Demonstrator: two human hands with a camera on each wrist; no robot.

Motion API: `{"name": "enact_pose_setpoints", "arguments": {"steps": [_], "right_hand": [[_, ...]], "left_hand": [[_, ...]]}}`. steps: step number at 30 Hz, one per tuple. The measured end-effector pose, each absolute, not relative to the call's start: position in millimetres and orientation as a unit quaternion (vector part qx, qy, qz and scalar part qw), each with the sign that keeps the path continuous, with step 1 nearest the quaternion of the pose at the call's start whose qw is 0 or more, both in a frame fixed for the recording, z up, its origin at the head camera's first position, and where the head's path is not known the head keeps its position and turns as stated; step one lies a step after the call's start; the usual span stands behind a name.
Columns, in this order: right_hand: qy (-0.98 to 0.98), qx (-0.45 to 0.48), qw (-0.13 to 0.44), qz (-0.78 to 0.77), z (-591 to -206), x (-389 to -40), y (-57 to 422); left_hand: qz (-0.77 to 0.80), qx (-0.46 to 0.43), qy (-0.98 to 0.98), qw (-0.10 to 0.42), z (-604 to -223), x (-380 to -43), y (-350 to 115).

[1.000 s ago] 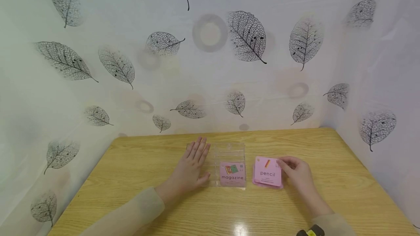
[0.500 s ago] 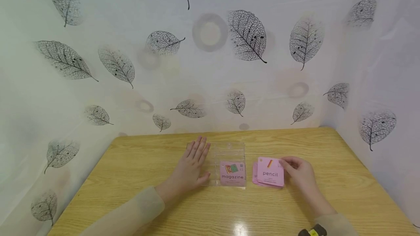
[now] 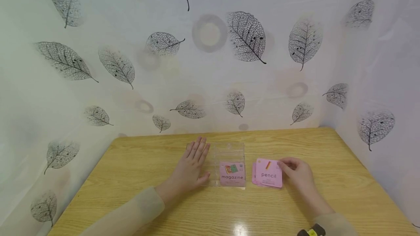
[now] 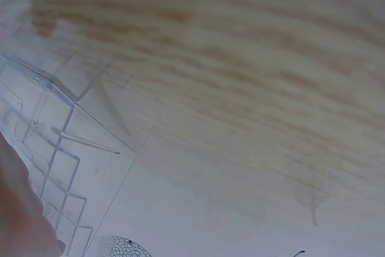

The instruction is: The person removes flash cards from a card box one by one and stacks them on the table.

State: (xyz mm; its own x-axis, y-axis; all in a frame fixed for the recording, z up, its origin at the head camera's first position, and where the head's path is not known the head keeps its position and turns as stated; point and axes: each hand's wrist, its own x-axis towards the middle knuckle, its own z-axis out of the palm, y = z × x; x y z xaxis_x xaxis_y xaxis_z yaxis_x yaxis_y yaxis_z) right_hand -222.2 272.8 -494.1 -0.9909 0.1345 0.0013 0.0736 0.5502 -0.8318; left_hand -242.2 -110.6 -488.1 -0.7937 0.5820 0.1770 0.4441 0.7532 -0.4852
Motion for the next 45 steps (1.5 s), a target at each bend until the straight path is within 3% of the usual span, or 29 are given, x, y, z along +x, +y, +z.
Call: {"name": "enact_pose_setpoints", "arguments": {"steps": [20,45], "right_hand": [[-0.904,-0.038,0.112,0.411,-504,-224,266],[-0.918,-0.018,0.082,0.388,-502,-232,268]], "left_hand": [[0.231,-0.275,-0.918,0.167,-489,-244,-112],[0.223,-0.276,-0.922,0.156,-489,-244,-110]]}}
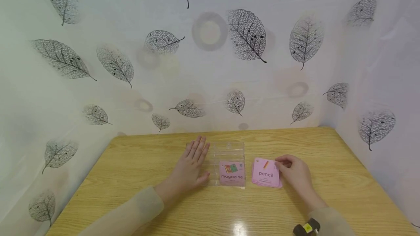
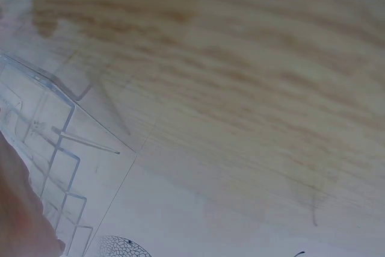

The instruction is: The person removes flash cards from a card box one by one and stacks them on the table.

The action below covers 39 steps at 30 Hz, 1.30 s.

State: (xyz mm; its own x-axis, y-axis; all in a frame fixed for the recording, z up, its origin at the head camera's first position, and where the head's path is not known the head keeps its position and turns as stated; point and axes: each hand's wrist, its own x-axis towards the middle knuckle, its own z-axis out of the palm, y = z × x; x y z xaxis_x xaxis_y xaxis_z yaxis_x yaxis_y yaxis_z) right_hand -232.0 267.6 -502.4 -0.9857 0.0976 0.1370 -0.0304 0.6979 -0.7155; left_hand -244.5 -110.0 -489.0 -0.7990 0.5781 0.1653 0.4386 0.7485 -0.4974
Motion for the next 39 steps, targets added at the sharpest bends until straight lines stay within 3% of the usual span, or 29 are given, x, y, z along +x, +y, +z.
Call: {"name": "enact_pose_setpoints", "arguments": {"steps": [21,39], "right_hand": [[-0.914,-0.006,0.088,0.396,-501.8,-236.1,269.7],[-0.905,-0.016,0.093,0.414,-498.7,-234.6,266.7]], "left_hand": [[0.234,-0.275,-0.916,0.174,-486.5,-242.3,-110.4],[0.234,-0.276,-0.92,0.153,-484.5,-242.1,-109.2]]}}
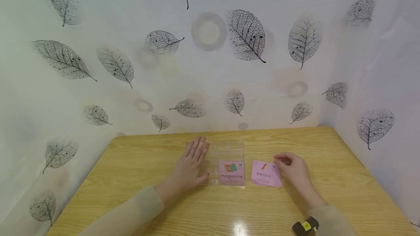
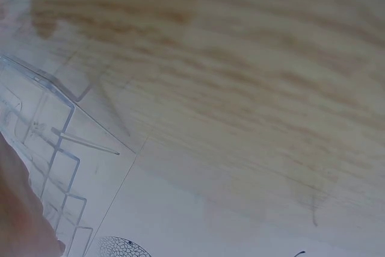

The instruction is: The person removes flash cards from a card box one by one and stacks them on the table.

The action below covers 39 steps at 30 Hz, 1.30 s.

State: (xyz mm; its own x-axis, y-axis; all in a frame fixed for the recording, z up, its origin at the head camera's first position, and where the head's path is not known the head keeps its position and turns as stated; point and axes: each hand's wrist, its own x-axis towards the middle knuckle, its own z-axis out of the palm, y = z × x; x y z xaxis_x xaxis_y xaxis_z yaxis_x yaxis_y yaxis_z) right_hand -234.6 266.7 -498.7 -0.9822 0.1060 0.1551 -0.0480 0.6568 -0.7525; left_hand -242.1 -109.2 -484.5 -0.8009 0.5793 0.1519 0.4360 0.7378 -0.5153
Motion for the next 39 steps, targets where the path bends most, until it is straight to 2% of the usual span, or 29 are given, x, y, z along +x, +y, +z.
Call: {"name": "enact_pose_setpoints", "arguments": {"steps": [39], "right_hand": [[-0.878,-0.004,0.089,0.47,-490,-232,244]], "left_hand": [[0.215,-0.279,-0.923,0.156,-488,-243,-110]]}}
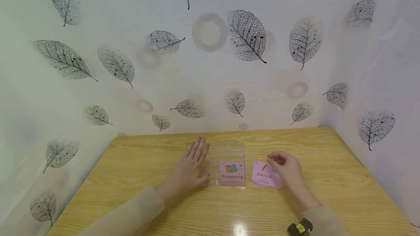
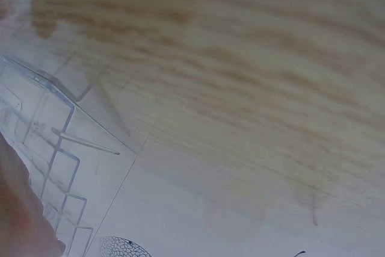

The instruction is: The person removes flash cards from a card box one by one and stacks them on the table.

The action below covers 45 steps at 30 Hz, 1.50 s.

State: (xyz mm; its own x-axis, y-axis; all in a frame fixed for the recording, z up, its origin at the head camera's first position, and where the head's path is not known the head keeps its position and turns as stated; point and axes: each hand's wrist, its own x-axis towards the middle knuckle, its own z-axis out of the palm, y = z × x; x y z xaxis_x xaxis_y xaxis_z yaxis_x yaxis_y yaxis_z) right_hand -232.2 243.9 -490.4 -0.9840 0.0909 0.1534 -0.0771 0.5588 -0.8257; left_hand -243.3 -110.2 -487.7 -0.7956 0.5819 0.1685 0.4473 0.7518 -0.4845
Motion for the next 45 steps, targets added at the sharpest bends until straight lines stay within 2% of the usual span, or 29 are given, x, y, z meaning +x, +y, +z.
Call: {"name": "enact_pose_setpoints", "arguments": {"steps": [45], "right_hand": [[-0.859,0.022,0.074,0.507,-492,-226,226]], "left_hand": [[0.224,-0.277,-0.921,0.156,-487,-243,-109]]}}
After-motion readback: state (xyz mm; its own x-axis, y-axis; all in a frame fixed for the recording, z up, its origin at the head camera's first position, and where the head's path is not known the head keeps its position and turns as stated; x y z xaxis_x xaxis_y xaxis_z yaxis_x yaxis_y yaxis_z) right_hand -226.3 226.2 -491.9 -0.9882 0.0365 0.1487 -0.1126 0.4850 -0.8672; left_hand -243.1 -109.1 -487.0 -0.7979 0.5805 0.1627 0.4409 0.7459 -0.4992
